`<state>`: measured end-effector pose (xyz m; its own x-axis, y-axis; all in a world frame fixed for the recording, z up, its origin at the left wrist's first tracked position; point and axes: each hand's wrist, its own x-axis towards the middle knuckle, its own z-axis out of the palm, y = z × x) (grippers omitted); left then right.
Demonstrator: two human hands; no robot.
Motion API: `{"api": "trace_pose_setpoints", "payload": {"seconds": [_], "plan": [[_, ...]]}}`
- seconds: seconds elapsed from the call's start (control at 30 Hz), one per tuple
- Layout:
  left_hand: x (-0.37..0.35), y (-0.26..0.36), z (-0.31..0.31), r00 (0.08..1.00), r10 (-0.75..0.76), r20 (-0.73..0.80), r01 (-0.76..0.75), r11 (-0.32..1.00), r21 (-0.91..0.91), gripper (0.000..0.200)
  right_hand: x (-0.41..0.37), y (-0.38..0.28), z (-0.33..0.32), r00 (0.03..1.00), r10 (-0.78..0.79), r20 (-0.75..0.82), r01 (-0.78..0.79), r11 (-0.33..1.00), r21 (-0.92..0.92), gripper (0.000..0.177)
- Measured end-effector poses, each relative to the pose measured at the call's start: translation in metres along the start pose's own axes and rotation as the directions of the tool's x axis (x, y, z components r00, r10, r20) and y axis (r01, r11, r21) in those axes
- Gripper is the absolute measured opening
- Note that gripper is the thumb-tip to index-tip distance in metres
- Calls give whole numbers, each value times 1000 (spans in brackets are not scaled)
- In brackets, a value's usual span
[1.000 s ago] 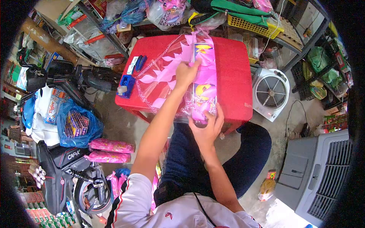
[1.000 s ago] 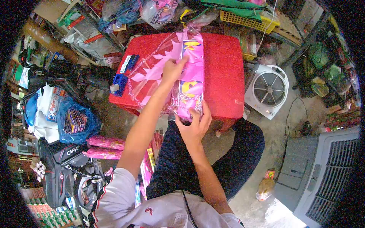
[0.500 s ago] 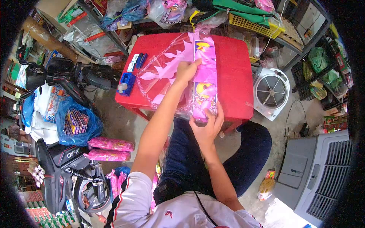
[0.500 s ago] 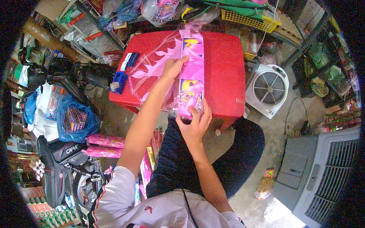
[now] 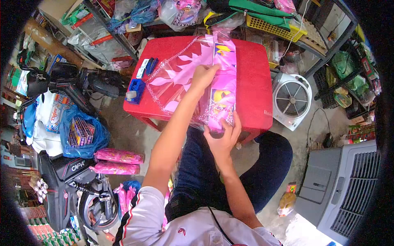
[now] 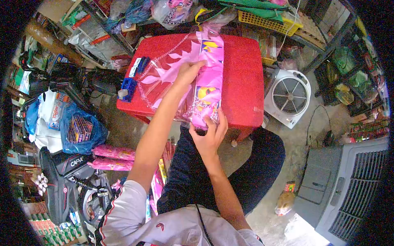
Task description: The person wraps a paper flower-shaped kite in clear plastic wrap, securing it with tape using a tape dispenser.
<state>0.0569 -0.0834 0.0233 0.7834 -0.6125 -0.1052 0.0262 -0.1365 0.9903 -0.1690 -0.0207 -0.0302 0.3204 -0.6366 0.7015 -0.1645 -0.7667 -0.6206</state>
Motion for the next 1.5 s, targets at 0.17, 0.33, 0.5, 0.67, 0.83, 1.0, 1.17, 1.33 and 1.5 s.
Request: {"api": "trace_pose_setpoints", "payload": {"seconds": [0.17,0.33,0.5,0.67,0.83,1.0,1.17,1.33,1.5], "plan": [[1,0,2,997,7,75,-15,995,98,38,-3,1,1,1000,15,3,-15,1000,9,64],[-3,10,6,956,-184,229,246,927,-281,41,-1,3,-3,999,-30,14,30,1000,-6,66],[-7,15,3,941,-180,285,272,905,-328,42,1,5,-4,999,-40,28,41,999,-15,67],[-5,3,3,963,-149,223,210,936,-284,40,-1,4,-1,999,-25,20,25,1000,-15,65],[-14,5,4,981,-78,180,109,979,-170,45,-2,6,0,1000,-4,9,4,1000,11,67],[-17,0,2,989,-67,132,80,992,-95,49,3,-1,-3,999,-28,39,27,1000,8,70],[-29,12,8,992,-103,71,109,989,-99,49,6,-3,-4,994,-68,84,68,998,1,70],[-16,-8,13,995,-84,63,95,973,-210,49,10,-5,-8,991,-57,118,56,998,18,65],[-20,-8,11,994,-93,65,107,955,-277,51,12,-4,-11,988,-62,140,58,998,29,61]]}}
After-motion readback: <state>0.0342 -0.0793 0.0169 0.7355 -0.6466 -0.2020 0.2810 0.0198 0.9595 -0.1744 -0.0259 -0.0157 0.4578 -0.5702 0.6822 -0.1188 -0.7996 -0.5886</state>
